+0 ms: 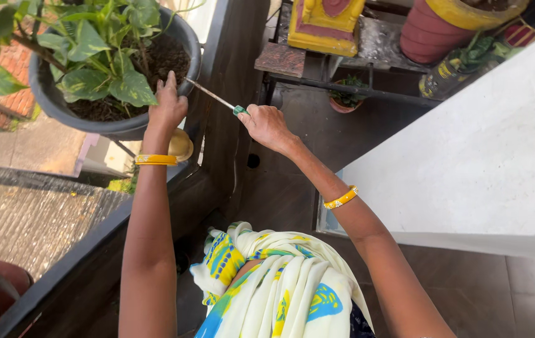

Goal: The person tends to a potted pothos plant on a balcony. They use a small green-handled tool to loosen the soil around the base of the plant and then use their hands to adjust the leaves and stems within the pot.

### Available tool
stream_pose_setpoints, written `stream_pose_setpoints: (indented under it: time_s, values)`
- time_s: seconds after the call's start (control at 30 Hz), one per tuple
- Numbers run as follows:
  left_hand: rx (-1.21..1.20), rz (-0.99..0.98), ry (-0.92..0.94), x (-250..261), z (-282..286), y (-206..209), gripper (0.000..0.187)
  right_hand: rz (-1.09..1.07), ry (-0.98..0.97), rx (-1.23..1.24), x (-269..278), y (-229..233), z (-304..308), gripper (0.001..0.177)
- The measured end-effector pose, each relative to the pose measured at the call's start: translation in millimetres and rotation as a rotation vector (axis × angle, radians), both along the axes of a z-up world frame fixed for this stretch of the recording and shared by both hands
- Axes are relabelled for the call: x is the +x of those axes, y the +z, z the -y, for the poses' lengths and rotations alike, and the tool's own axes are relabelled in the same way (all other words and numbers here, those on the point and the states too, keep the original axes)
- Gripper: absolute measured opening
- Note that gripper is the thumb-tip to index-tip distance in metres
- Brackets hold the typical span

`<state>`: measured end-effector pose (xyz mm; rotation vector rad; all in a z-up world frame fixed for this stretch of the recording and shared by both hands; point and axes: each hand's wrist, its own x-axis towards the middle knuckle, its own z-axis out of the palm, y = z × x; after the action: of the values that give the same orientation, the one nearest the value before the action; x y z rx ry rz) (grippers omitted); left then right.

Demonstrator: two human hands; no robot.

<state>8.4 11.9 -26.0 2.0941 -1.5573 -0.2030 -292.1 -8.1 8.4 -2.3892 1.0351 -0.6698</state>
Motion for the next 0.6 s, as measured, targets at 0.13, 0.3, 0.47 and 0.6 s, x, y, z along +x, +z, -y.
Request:
stream_pose_setpoints:
  time_s: [0.13,0.3,0.47,0.6]
  values:
    - [0.101,0.304,0.1,-34.7,-37.7,19.5,0.07,0.058,0.033,-0.07,12.2,-9.1,4.9,0.04]
    - [0.03,0.554,0.128,-54.6,-53.6,32.1,0.074,0.018,0.096,-0.249,26.3,-14.7,17.1,0.034]
    - [0.169,0.51,0.181,-56.9,-48.7,33.8,0.067,-0.266,0.231,-0.622,22.0,-5.4,25.4,0.024]
    - [0.075,0.516,0.182,-56.2,-49.8,34.3,0.065,-0.329,0.293,-0.626,4.1,11.8,28.7,0.008]
